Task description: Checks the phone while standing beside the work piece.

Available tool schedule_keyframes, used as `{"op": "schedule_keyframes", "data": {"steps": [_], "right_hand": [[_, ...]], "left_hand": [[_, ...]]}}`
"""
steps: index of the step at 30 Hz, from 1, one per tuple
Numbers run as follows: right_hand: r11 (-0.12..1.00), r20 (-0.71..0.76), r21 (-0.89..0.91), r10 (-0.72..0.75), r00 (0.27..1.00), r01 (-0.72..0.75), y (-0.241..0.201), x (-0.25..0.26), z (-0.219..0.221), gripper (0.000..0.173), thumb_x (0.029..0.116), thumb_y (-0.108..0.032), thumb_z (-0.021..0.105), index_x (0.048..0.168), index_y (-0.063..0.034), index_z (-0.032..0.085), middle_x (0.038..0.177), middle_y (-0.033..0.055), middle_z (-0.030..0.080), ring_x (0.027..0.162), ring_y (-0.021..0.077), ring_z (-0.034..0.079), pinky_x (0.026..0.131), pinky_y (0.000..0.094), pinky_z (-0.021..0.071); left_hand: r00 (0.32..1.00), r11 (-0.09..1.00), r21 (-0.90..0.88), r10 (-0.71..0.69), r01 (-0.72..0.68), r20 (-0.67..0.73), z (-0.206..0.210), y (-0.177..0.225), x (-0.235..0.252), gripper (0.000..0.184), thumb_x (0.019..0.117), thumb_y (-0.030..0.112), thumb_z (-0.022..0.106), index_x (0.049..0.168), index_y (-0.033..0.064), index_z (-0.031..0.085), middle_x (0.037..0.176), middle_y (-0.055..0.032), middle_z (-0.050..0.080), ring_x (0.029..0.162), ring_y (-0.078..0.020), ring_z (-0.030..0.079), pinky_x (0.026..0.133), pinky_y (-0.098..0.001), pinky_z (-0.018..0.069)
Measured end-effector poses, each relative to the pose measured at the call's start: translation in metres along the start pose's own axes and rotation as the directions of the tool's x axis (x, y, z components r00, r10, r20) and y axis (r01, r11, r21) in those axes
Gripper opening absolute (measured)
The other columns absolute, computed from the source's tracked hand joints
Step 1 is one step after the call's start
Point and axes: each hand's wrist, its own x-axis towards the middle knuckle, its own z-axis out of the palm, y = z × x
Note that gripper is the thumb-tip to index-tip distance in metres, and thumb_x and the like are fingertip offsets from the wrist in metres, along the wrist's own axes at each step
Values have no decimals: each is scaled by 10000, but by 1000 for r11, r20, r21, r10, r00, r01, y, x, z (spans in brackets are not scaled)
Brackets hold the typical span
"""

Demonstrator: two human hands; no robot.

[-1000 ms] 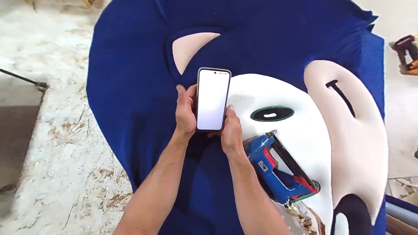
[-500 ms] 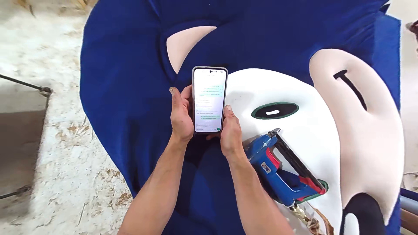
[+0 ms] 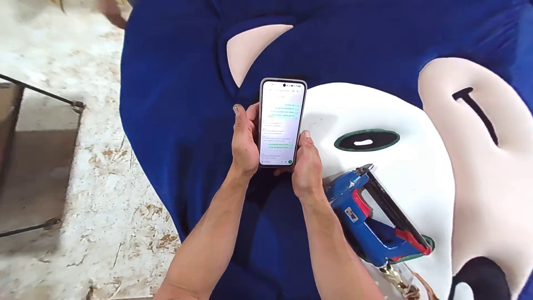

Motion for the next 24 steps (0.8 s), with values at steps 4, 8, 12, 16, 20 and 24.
{"op": "schedule_keyframes", "data": {"steps": [4,8,12,16,20,24], "right_hand": [[1000,-5,3,16,1000,-16,-1,0,1,587,1121,-373,119,1173,-63,616,945,119,741,759,213,743,510,347,609],[1000,3,3,6,1000,-6,0,-1,0,582,1119,-366,115,1175,-71,614,947,116,740,761,214,742,507,349,607],[1000,-5,11,17,1000,-17,-1,0,1,582,1125,-375,136,1184,-65,626,956,120,741,771,217,744,514,346,610],[1000,-3,6,10,1000,-10,0,-1,0,578,1124,-364,133,1193,-73,628,956,116,744,764,212,743,508,345,606],[1000,-8,-11,16,1000,-16,0,-1,0,576,1124,-355,132,1204,-80,631,961,114,742,768,213,742,507,348,606],[999,-11,-11,30,999,-30,-1,-1,1,559,1129,-367,160,1200,-76,632,952,116,742,756,208,743,506,342,609]], "left_hand": [[1000,1000,9,-4,4,-10,0,-1,0,816,1046,520,-76,1417,84,505,1197,-92,695,1055,-171,704,886,-393,608],[1000,1000,16,3,-3,-6,-1,-2,0,812,1048,527,-63,1416,79,506,1204,-96,692,1063,-173,701,890,-397,607],[1000,1000,26,-1,2,-22,-1,-2,0,800,1053,523,-49,1423,73,499,1222,-99,686,1082,-178,696,906,-399,601],[1000,999,33,-3,4,-21,-1,-3,0,787,1058,518,-34,1428,69,495,1233,-104,680,1092,-182,691,914,-405,598],[1000,999,38,-1,1,-13,-1,-3,0,785,1059,504,-47,1436,66,485,1244,-105,674,1103,-183,687,930,-406,591],[1000,999,36,-14,15,-20,0,-2,-1,789,1058,505,-53,1441,70,483,1253,-106,673,1108,-185,687,933,-408,592]]}}
